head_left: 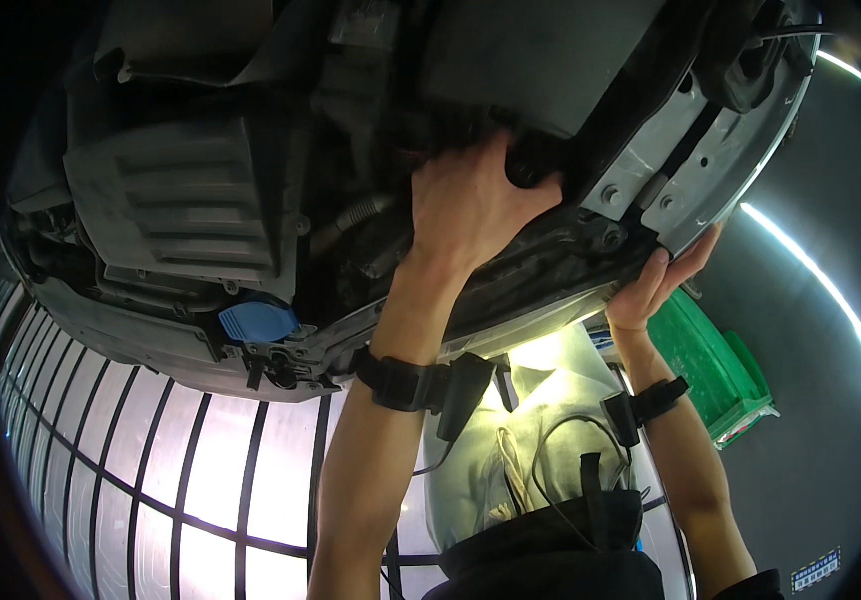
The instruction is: Checking and manipulating wiring and components within a vehicle fuse box.
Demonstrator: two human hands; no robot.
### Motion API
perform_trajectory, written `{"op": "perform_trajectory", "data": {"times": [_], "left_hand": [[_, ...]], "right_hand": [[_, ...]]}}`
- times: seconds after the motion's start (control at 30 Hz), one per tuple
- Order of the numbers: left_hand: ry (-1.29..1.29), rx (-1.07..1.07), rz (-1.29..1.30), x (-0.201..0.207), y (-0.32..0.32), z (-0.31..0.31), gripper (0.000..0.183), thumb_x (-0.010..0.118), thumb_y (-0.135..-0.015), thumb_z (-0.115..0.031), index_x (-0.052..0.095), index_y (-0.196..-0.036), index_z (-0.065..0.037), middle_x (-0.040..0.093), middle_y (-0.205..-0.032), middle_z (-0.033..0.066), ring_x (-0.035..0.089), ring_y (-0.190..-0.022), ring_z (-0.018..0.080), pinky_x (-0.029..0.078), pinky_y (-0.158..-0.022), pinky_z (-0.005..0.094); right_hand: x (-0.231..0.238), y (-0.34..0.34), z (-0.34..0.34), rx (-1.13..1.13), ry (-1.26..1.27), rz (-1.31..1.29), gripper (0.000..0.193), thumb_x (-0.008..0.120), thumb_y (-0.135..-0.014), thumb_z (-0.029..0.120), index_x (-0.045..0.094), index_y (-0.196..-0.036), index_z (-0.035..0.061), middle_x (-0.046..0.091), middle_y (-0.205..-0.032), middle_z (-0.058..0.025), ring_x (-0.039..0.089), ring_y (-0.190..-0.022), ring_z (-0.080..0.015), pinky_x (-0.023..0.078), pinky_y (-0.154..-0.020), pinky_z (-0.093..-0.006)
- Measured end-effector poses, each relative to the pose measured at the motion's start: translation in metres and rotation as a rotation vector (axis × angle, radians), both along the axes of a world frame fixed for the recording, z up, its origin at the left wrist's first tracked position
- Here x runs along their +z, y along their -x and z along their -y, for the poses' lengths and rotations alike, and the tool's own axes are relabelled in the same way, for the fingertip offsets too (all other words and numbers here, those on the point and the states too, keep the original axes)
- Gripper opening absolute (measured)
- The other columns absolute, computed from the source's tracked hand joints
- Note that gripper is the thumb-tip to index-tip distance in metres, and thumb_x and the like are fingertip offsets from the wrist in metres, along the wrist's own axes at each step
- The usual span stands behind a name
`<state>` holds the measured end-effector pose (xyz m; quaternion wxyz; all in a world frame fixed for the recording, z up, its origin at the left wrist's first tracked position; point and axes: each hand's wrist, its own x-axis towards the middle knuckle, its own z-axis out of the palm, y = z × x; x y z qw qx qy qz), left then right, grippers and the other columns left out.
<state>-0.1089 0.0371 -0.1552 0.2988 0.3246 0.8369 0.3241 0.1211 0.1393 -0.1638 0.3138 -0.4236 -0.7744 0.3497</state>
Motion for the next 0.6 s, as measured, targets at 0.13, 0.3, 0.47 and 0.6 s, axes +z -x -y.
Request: {"op": "perform_trajectory", "data": {"times": [0.13,0.3,0.47,0.6], "left_hand": [[0.027,0.019,-0.010,0.007,-0.002,-0.003,0.044,0.080,-0.081,-0.041,0.074,-0.105,-0.005,0.077,-0.093,0.0138,0.075,-0.088,0.0364,0.059,-0.080,0.0462],[-0.021,0.101,-0.153,0.004,-0.014,-0.009,0.041,0.079,-0.079,-0.038,0.074,-0.105,-0.006,0.077,-0.095,0.0134,0.074,-0.089,0.0363,0.057,-0.087,0.0470],[0.016,0.116,-0.256,0.006,-0.021,-0.014,0.041,0.076,-0.078,-0.036,0.074,-0.106,-0.006,0.076,-0.102,0.0164,0.072,-0.100,0.0363,0.051,-0.100,0.0502],[0.050,0.052,-0.258,0.001,-0.014,-0.013,0.044,0.076,-0.080,-0.039,0.074,-0.109,-0.007,0.076,-0.106,0.0173,0.071,-0.103,0.0368,0.051,-0.098,0.0521]], "right_hand": [[0.001,0.002,0.002,0.001,0.000,0.001,0.077,0.042,-0.104,0.030,0.010,-0.166,-0.0033,0.012,-0.173,-0.0204,0.013,-0.161,-0.0340,0.010,-0.130,-0.0477],[0.003,0.004,0.005,-0.010,0.017,-0.002,0.077,0.042,-0.104,0.030,0.009,-0.166,-0.0029,0.011,-0.173,-0.0203,0.012,-0.161,-0.0331,0.009,-0.130,-0.0469],[0.002,0.004,0.002,-0.018,0.004,-0.031,0.079,0.045,-0.104,0.030,0.010,-0.167,-0.0009,0.015,-0.173,-0.0209,0.016,-0.159,-0.0313,0.012,-0.129,-0.0457],[0.002,0.004,0.003,-0.007,-0.006,-0.022,0.079,0.045,-0.104,0.030,0.010,-0.167,-0.0008,0.014,-0.173,-0.0208,0.016,-0.160,-0.0314,0.011,-0.129,-0.0462]]}}
